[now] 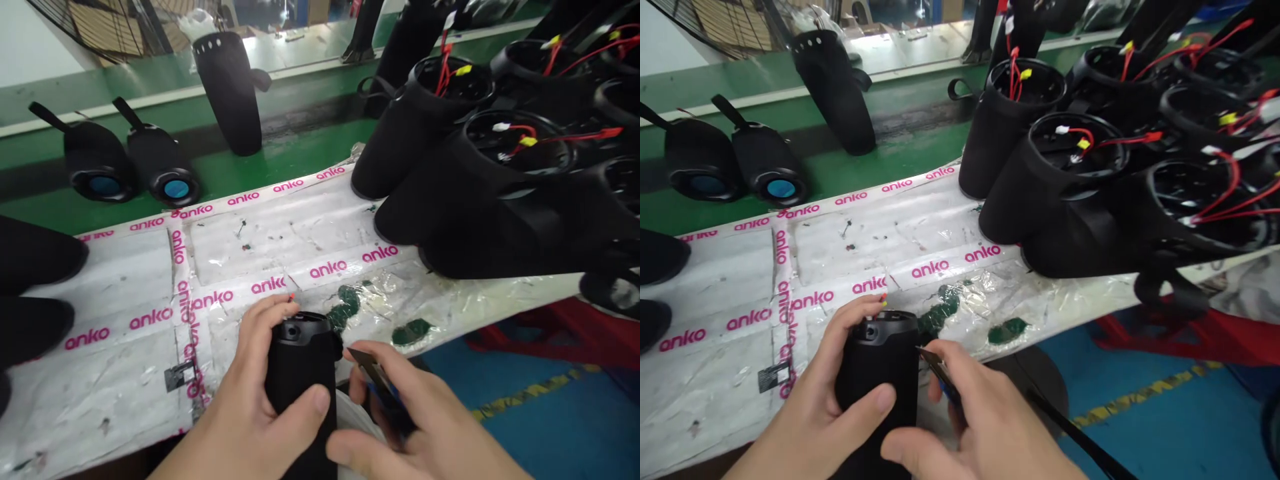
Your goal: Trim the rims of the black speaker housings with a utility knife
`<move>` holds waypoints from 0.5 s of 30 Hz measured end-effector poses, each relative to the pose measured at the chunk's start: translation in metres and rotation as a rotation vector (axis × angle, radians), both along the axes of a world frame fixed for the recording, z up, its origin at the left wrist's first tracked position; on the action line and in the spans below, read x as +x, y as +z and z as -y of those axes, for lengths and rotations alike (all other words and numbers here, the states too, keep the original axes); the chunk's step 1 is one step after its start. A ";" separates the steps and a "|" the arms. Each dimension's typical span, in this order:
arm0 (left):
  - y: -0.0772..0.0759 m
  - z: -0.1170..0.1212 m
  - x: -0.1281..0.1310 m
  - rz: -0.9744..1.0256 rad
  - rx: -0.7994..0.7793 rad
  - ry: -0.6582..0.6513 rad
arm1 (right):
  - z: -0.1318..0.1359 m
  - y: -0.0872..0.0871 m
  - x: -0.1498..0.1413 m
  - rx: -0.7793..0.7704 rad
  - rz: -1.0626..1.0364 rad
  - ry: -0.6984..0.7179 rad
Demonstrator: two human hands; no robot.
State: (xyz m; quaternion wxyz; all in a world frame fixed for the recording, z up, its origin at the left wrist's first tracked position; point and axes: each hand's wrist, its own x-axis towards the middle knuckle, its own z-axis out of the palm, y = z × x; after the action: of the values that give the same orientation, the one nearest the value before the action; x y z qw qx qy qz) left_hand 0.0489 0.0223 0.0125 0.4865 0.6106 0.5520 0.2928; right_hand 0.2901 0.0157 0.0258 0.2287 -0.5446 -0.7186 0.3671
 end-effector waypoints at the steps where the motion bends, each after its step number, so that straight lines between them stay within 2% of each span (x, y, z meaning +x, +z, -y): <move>1: -0.003 -0.001 -0.008 0.040 -0.011 -0.024 | 0.001 -0.005 -0.010 -0.160 -0.132 -0.049; 3: -0.011 -0.003 -0.023 0.022 0.013 -0.050 | 0.003 -0.016 -0.019 -0.435 -0.351 -0.169; 6: -0.024 -0.004 -0.028 -0.237 0.155 -0.095 | 0.007 -0.028 -0.014 -0.721 -0.573 -0.334; 8: -0.029 0.001 -0.017 -0.268 0.218 -0.100 | 0.008 -0.032 -0.008 -0.795 -0.620 -0.373; 10: -0.029 0.010 -0.002 -0.111 0.233 -0.022 | 0.008 -0.033 -0.006 -0.821 -0.641 -0.346; 13: -0.020 0.022 0.013 0.129 0.201 0.133 | 0.007 -0.034 -0.011 -0.866 -0.687 -0.299; 15: -0.010 0.025 0.014 0.128 0.154 0.196 | 0.006 -0.035 -0.018 -0.878 -0.696 -0.275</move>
State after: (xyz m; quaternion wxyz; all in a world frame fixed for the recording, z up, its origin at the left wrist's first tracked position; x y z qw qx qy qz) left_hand 0.0629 -0.0032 0.0023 0.4415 0.5695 0.5527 0.4186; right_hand 0.2719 0.0102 -0.0095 0.2496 -0.5241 -0.3041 0.7553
